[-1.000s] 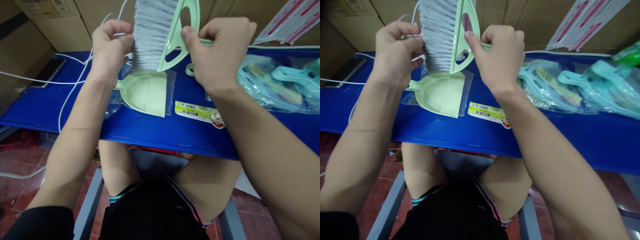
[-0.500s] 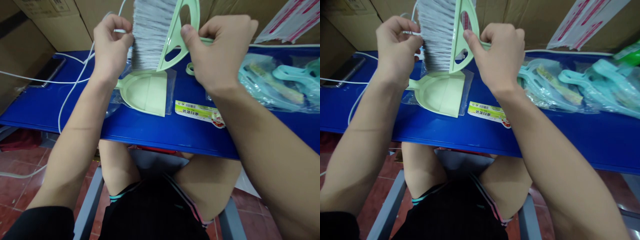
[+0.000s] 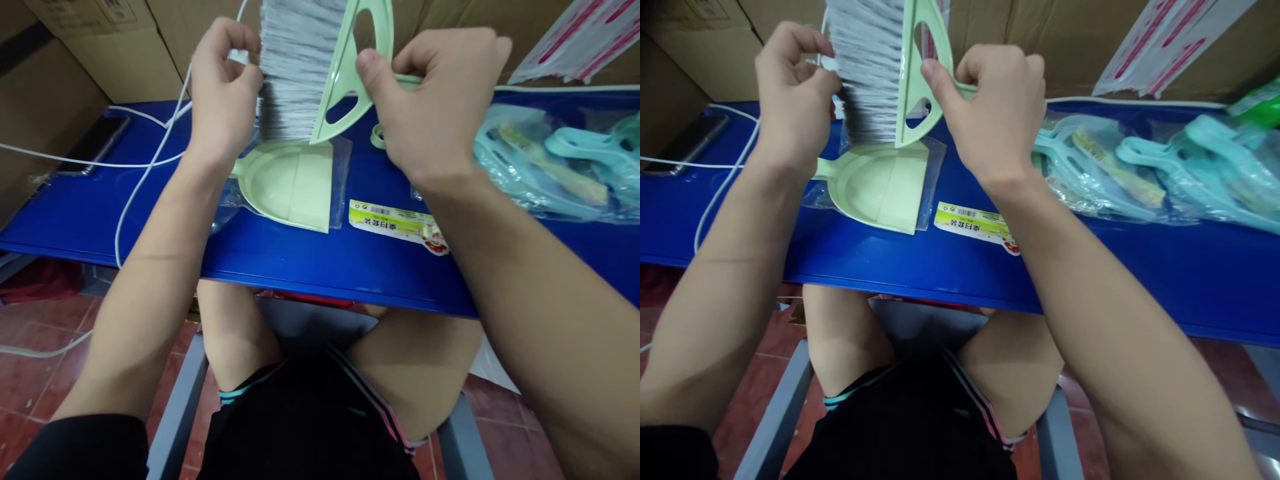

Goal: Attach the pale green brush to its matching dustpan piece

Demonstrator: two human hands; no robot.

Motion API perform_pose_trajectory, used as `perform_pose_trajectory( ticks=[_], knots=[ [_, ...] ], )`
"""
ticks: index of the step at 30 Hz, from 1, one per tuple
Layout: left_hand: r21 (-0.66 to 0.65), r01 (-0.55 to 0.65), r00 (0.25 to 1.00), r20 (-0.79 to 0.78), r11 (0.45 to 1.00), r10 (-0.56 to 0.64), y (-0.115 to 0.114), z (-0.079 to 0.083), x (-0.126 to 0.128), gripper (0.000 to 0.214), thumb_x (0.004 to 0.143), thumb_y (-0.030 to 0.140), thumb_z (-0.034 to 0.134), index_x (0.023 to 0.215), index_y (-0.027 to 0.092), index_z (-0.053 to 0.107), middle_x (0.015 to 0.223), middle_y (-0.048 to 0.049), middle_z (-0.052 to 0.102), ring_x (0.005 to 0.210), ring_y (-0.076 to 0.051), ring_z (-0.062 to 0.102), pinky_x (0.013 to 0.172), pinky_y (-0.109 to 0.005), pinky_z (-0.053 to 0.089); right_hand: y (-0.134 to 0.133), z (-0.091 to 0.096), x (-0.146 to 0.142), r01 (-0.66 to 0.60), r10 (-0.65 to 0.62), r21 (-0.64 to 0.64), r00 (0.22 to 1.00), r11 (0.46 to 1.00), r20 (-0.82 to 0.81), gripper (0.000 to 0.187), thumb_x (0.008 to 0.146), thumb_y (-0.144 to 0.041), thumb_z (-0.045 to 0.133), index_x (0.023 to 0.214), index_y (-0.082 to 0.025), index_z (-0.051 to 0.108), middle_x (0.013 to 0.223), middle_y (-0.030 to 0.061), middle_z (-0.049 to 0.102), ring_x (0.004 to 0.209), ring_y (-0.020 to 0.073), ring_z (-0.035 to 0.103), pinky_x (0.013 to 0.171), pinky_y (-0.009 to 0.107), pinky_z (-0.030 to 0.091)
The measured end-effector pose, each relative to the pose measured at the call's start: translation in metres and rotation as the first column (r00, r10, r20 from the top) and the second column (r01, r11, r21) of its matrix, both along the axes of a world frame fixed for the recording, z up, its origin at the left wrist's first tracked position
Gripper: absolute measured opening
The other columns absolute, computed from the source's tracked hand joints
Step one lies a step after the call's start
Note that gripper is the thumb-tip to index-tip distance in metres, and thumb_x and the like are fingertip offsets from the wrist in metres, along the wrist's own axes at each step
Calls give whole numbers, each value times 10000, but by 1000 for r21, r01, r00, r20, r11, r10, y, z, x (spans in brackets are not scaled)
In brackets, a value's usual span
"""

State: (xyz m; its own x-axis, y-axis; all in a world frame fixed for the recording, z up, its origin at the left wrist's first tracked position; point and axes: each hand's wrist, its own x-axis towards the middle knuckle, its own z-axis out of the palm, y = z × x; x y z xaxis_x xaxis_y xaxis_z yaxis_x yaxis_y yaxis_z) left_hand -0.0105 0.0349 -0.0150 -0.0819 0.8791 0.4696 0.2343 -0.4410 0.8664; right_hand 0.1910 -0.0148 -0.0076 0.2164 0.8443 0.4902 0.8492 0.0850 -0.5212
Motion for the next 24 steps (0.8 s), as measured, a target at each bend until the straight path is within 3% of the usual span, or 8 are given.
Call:
perform_pose_trajectory(
  ticks=[7,13,19,24],
  knots=[
    [4,-30,999,44,1000,29,0,1,1,437,939,-143,522,772,260,549,719,23,491,603,-122,404,608,-287,361,0,1,0,19,-19,-12,1000,1000,7,545,1053,-486,613,652,-237,340,837,65,613,1021,294,637,916,494,448],
    [-74,-64,997,41,995,67,-5,5,6,509,1084,18,516,615,215,523,615,15,463,574,-111,337,617,-246,376,1,2,1,11,-11,-7,1000,1000,-16,573,1052,-467,637,633,-232,323,861,63,632,1031,282,624,892,472,445],
    [-68,-40,999,14,997,41,-3,3,2,410,1013,-21,653,659,174,586,662,30,498,615,-93,392,645,-232,378,1,3,1,-1,2,5,998,1000,-64,610,1031,-449,671,600,-226,302,799,57,567,1005,272,589,872,464,468],
    [-63,-20,999,26,998,21,-4,2,1,300,980,-49,646,751,145,636,696,40,540,624,-71,445,618,-198,369,1,3,1,21,-21,-22,999,1000,-27,610,1051,-470,661,620,-235,299,831,61,584,1037,282,617,909,480,470]
  ],
)
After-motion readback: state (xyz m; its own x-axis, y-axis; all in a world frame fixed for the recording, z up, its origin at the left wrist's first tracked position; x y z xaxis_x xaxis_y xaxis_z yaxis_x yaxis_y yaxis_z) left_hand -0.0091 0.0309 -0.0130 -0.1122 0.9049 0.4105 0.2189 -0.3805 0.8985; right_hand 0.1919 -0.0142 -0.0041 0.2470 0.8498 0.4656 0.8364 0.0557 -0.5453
